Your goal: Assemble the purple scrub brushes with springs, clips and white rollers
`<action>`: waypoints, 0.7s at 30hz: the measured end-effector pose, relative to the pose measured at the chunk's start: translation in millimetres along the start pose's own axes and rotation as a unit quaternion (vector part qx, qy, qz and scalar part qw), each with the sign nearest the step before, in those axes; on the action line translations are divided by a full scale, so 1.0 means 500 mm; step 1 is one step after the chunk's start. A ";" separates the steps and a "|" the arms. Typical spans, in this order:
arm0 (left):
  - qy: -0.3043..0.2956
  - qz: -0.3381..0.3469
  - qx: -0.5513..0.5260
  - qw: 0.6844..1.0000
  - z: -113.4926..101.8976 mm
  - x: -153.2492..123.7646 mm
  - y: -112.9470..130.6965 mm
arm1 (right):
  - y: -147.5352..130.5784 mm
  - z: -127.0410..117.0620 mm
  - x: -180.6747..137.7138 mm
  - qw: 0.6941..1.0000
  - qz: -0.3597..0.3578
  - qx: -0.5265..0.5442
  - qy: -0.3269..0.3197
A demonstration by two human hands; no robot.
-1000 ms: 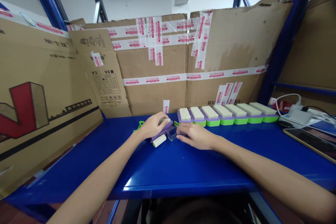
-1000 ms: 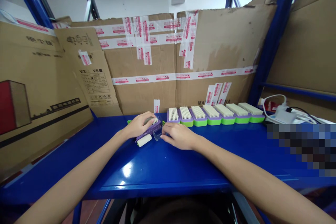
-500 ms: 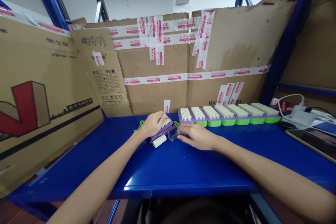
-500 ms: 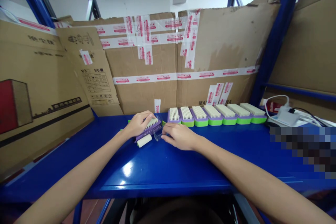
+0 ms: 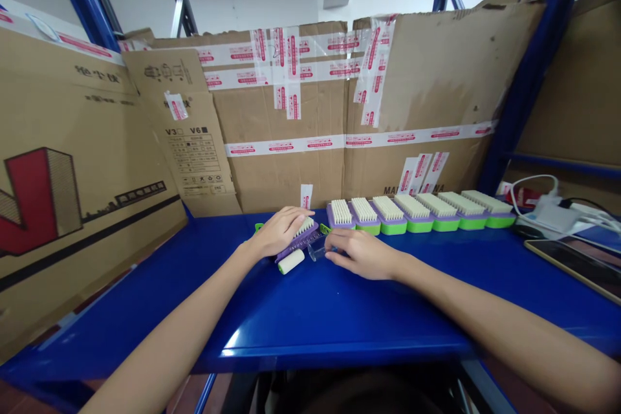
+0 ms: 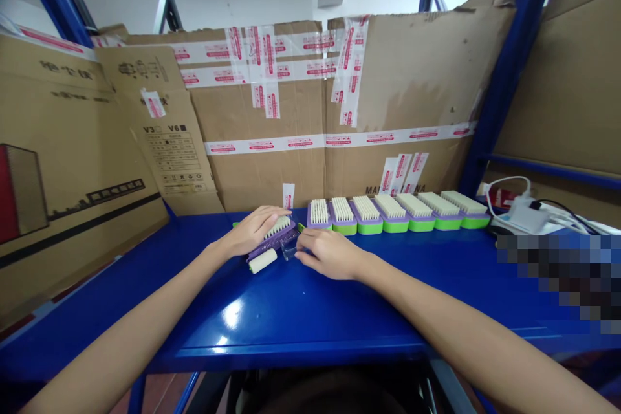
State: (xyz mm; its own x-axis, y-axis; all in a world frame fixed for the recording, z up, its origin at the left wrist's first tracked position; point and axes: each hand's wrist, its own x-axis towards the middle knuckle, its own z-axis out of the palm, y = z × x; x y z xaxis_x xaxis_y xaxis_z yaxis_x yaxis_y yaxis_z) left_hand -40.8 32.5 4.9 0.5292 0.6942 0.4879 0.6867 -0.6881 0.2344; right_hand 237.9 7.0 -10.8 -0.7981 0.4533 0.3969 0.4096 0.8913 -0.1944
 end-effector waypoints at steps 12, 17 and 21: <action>-0.036 -0.013 0.004 0.999 0.002 0.003 0.006 | 0.004 0.003 0.000 1.000 -0.005 -0.007 -0.003; -0.019 -0.010 -0.008 1.000 0.010 0.006 -0.003 | 0.002 0.001 0.000 1.000 -0.007 -0.006 -0.004; -0.003 -0.008 -0.017 1.000 0.017 0.008 -0.009 | 0.003 0.001 0.000 1.000 -0.012 -0.005 -0.009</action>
State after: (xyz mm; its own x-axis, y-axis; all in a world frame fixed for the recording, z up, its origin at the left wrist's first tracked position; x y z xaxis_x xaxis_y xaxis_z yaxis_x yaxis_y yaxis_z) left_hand -37.6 39.8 -1.2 0.5217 0.7060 0.4789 0.6779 -0.6839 0.2698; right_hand 238.2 8.3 -11.6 -0.8150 0.4328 0.3852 0.3951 0.9015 -0.1767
